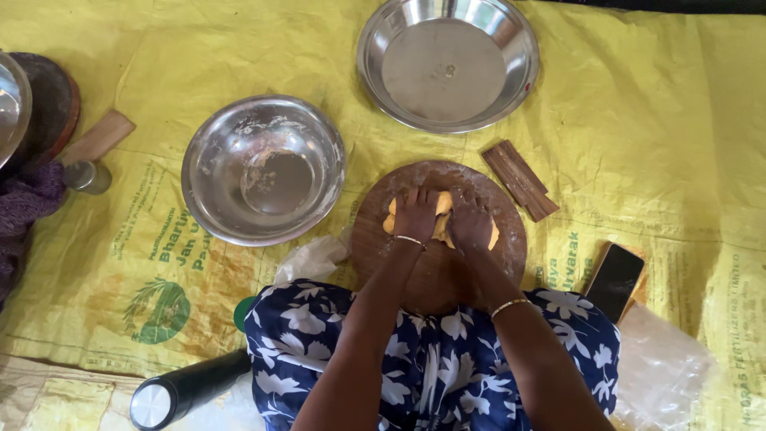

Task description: The person kneads a yellow dough on a round wooden board using both hands. The dough is repeatedly folded, pressed, and turned to develop its texture. Nearby are two metal bowls, a rolling pin, and a smartphone.

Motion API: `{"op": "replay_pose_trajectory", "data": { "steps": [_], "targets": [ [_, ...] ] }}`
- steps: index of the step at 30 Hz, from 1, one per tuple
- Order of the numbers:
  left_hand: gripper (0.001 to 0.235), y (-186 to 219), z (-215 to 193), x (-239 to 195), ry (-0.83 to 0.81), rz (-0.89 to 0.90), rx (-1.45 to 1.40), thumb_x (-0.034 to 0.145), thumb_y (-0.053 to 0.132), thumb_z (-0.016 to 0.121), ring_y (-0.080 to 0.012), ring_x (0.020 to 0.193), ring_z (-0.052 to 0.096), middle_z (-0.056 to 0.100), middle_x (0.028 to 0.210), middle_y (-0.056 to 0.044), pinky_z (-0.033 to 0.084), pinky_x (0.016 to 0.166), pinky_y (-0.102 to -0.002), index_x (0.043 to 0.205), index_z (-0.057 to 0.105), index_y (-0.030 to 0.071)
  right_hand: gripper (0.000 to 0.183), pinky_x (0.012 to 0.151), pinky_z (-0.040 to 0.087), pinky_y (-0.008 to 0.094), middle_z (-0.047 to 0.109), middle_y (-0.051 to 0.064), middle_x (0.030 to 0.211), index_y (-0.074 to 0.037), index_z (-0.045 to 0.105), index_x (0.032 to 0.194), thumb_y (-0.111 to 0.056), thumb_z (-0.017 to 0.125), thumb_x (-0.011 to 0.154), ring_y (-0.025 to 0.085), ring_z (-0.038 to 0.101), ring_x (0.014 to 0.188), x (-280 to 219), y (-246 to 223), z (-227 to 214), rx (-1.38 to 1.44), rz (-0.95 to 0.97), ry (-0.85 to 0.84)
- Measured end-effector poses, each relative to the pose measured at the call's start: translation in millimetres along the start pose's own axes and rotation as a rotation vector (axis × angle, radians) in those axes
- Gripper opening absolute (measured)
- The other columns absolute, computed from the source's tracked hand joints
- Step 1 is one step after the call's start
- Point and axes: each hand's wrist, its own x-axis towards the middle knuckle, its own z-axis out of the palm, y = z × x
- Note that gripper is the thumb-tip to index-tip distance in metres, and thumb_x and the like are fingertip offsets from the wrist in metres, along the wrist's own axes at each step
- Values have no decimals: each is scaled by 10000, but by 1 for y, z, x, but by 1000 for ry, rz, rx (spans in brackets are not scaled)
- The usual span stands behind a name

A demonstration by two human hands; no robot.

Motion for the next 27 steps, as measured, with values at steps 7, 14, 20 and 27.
{"op": "replay_pose_trajectory", "data": {
  "steps": [7,14,20,27],
  "targets": [
    [387,-4,-14,-4,-278,-42,-86,975,215,602,-328,1379,457,548,1398,-109,369,1078,-665,1360,562,208,616,1062,412,544,534,187,1419,-144,471,1463,-178,654,876,423,513,1302,-16,3,-1,-21,-38,-28],
    [721,-7,-51,-18,-384,65,-48,798,476,740,-457,1453,308,395,1551,-179,205,1102,-797,1407,473,196,708,1067,425,531,532,182,1386,-130,420,1518,-234,691,872,392,531,1258,-50,3,-21,90,-156,-30],
    [1001,-12,-81,-22,-450,223,62,781,645,715,-505,1490,196,247,1612,-214,152,1121,-783,1546,290,160,1119,1143,263,626,396,231,1465,-157,206,1580,-519,840,732,445,384,1356,-57,6,-45,92,-231,-206],
    [1087,-47,-86,-45,-474,456,116,773,504,741,-410,1567,130,110,1728,-70,119,1198,-724,1655,173,219,1175,1130,302,667,425,130,1499,-199,176,1624,-454,875,714,363,427,1382,-52,-11,-50,-111,-108,-176]
  ]
}}
